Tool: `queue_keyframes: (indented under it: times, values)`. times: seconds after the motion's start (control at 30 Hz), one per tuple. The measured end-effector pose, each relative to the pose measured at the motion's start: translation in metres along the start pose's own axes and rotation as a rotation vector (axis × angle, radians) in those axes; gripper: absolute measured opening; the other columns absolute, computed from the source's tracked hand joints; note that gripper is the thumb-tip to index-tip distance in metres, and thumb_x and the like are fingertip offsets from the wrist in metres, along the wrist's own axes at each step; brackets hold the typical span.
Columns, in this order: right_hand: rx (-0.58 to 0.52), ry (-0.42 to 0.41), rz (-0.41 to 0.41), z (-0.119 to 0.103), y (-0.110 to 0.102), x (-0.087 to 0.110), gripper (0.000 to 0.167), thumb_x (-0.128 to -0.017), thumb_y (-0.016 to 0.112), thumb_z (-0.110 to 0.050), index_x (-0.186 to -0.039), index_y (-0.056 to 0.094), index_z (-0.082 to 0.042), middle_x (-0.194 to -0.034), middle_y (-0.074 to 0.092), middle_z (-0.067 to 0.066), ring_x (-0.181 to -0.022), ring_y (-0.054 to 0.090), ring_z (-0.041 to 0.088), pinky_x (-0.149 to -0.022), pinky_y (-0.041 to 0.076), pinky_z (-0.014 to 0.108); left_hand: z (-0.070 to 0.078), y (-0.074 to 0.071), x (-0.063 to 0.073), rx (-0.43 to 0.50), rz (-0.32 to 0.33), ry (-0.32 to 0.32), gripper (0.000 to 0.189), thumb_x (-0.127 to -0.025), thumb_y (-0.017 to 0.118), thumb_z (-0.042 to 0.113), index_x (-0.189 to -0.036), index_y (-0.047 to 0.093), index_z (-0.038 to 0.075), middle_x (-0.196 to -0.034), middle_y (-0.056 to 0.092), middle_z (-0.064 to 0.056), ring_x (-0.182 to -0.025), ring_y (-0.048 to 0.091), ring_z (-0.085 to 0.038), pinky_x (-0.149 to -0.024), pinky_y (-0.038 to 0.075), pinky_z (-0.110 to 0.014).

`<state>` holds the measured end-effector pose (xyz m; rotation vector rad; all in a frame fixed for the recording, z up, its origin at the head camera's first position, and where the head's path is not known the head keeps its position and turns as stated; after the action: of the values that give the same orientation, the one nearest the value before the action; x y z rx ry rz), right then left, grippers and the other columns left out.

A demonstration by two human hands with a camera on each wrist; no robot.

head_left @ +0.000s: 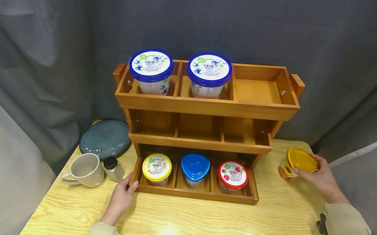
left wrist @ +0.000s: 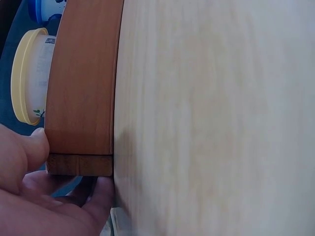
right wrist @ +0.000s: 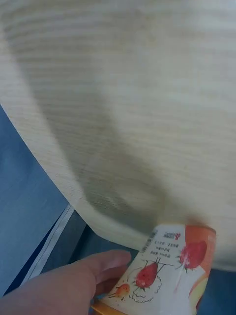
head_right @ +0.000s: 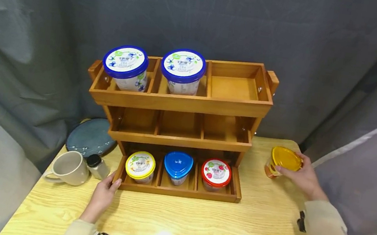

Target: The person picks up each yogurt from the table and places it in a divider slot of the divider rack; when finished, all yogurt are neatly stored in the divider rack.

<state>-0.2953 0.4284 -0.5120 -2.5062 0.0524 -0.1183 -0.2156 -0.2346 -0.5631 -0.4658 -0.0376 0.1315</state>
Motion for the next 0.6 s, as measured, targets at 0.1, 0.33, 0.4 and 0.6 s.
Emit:
queue_keyframes:
  times: [0.1,0.33,0.4,0.6]
  values:
    - [0.007,-0.026,0.029,-0.002,-0.001,0.013,0.104,-0.092,0.072,-0.039,-0.154,0.002,0.005,-0.146,0.022,0.037,-0.123,0.037,0.047,-0.074,0.042,0.009,0.002,0.001,0.0,-0.001,-0.009,0.004,0.05,-0.103,0.054,0.013,-0.147,0.041,-0.006,-0.14,0.048,-0.031,-0.126,0.05,-0.041,-0.104,0.043,-0.051]
    - [0.024,-0.052,0.06,-0.016,-0.001,0.047,0.098,-0.093,0.07,-0.038,-0.155,0.006,0.003,-0.145,0.027,0.032,-0.117,0.04,0.04,-0.069,0.038,0.004,0.001,0.001,0.001,0.001,-0.017,-0.001,0.05,-0.104,0.053,0.015,-0.148,0.04,-0.006,-0.141,0.047,-0.031,-0.127,0.048,-0.041,-0.104,0.042,-0.051]
    - [0.023,-0.065,0.07,-0.023,0.0,0.058,0.097,-0.093,0.071,-0.036,-0.155,0.007,0.003,-0.144,0.029,0.031,-0.115,0.041,0.037,-0.07,0.039,0.004,0.0,0.001,0.001,0.005,-0.02,-0.006,0.051,-0.104,0.053,0.016,-0.148,0.039,-0.006,-0.142,0.046,-0.031,-0.128,0.047,-0.042,-0.105,0.041,-0.052]
    - [0.024,-0.106,0.117,-0.045,0.003,0.091,0.093,-0.092,0.074,-0.03,-0.155,0.013,0.002,-0.142,0.032,0.028,-0.103,0.044,0.005,-0.071,0.042,0.004,-0.001,0.001,0.001,0.001,-0.022,-0.009,0.051,-0.104,0.053,0.016,-0.148,0.039,-0.005,-0.142,0.045,-0.031,-0.127,0.048,-0.042,-0.104,0.042,-0.052]
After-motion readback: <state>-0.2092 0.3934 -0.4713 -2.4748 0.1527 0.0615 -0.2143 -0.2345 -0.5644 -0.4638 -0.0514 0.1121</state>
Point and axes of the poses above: each hand's wrist, its own x-axis away from the middle knuckle, its own y-axis out of the palm, z = x × y, the point moved 7 cm from there along -x, towards the middle knuckle
